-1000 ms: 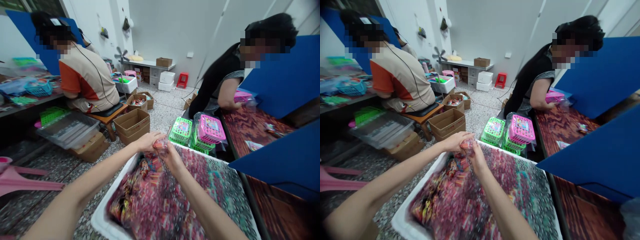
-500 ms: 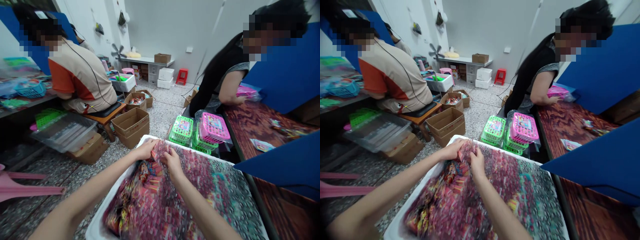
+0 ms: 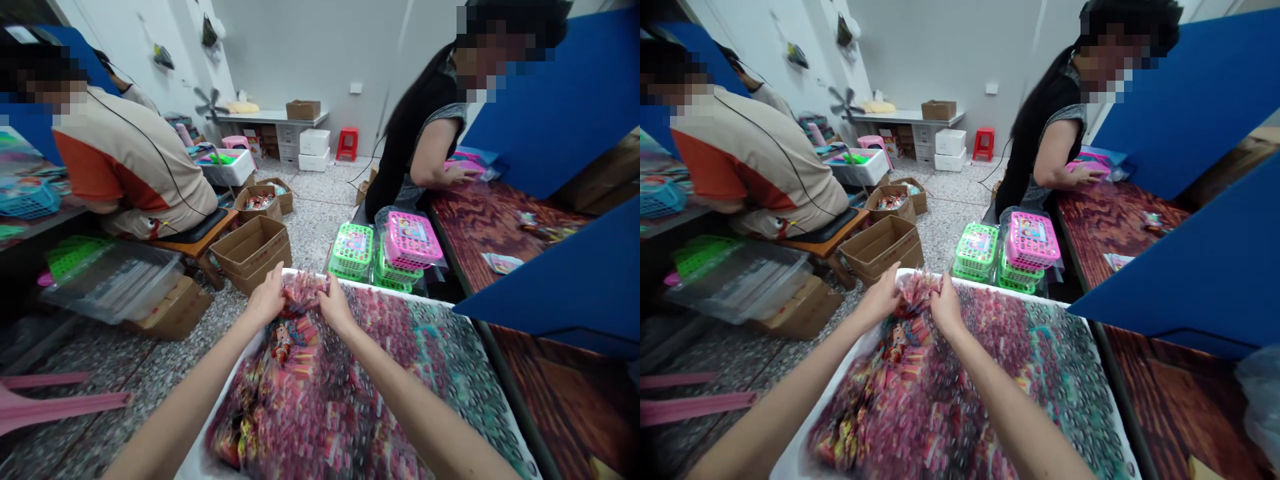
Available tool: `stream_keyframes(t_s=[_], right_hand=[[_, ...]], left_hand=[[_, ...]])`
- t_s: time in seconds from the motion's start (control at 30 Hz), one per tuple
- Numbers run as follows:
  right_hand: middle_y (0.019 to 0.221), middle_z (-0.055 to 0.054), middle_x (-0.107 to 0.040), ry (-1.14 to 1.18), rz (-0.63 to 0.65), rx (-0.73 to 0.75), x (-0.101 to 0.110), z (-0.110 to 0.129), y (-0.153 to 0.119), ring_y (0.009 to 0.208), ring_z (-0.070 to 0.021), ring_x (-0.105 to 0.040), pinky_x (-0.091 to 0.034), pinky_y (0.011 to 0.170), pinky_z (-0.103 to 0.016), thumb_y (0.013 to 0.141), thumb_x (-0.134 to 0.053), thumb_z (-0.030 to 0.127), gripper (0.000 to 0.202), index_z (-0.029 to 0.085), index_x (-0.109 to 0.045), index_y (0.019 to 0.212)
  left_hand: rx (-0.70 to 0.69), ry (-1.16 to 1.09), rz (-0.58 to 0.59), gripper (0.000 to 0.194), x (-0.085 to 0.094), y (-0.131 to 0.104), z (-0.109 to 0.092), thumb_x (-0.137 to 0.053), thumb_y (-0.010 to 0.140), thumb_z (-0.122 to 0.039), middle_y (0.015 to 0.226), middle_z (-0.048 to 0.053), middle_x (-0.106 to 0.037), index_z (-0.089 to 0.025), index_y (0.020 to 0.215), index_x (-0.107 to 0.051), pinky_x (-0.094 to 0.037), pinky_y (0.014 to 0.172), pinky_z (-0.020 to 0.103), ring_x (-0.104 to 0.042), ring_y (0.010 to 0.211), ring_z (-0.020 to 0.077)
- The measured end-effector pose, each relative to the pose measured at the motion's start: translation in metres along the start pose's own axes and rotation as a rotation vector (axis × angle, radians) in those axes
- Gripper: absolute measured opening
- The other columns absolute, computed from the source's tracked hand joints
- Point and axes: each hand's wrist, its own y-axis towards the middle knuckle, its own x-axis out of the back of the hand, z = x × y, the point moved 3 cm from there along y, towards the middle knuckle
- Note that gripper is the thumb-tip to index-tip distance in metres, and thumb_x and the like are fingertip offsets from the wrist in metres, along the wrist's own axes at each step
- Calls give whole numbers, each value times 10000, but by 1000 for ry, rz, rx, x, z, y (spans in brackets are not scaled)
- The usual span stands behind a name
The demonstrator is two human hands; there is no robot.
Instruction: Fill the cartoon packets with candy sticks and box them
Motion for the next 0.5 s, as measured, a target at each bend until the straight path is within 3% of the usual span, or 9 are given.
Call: stream_keyframes(t_s=[0.1, 0.2, 0.27, 0.4, 0.5], right_hand=[[1455, -116, -457, 6, -11, 84, 2, 7, -10, 1373, -240, -379, -268, 1130, -372, 856, -494, 234, 616, 174, -354, 1453], [1438, -132, -464, -69, 95, 194, -2, 17, -14, 1370, -259, -379, -287, 1120, -394, 891, -503, 348, 599, 186, -369, 1452], [1412, -127, -485, -154, 171, 238, -6, 21, -13, 1336, -263, -418, -310, 1102, -403, 876, -537, 332, 610, 205, -373, 1450], [1333, -117, -554, -247, 218, 244, -8, 18, -1, 1252, -255, -492, -354, 1060, -397, 835, -550, 198, 555, 197, -456, 1382], [1209, -83, -641, -222, 245, 223, -4, 12, 9, 1156, -248, -559, -387, 1019, -391, 824, -555, 173, 376, 218, -605, 1193]], left_hand=[[-60, -61, -120, 679, -7, -30, -5, -387, 839, -84, 1463, 157, -430, -174, 1491, -221, -382, 1085, 412, -450, 1341, 262], [-172, -91, -52, 775, -26, -46, -6, -407, 803, -62, 1570, 153, -265, -137, 1521, -124, -272, 1169, 414, -258, 1452, 239], [-189, -77, 17, 785, -35, -45, -4, -464, 807, -114, 1585, 165, -223, -109, 1519, -131, -235, 1183, 442, -204, 1468, 265], [-111, -140, 88, 595, -27, -25, 5, -418, 926, -299, 1497, 134, -417, -171, 1487, -267, -341, 1115, 425, -393, 1385, 274], [-52, -285, 195, 586, -11, -9, 13, -493, 896, -467, 1269, 58, -639, -249, 1426, -374, -471, 968, 373, -605, 1169, 264]])
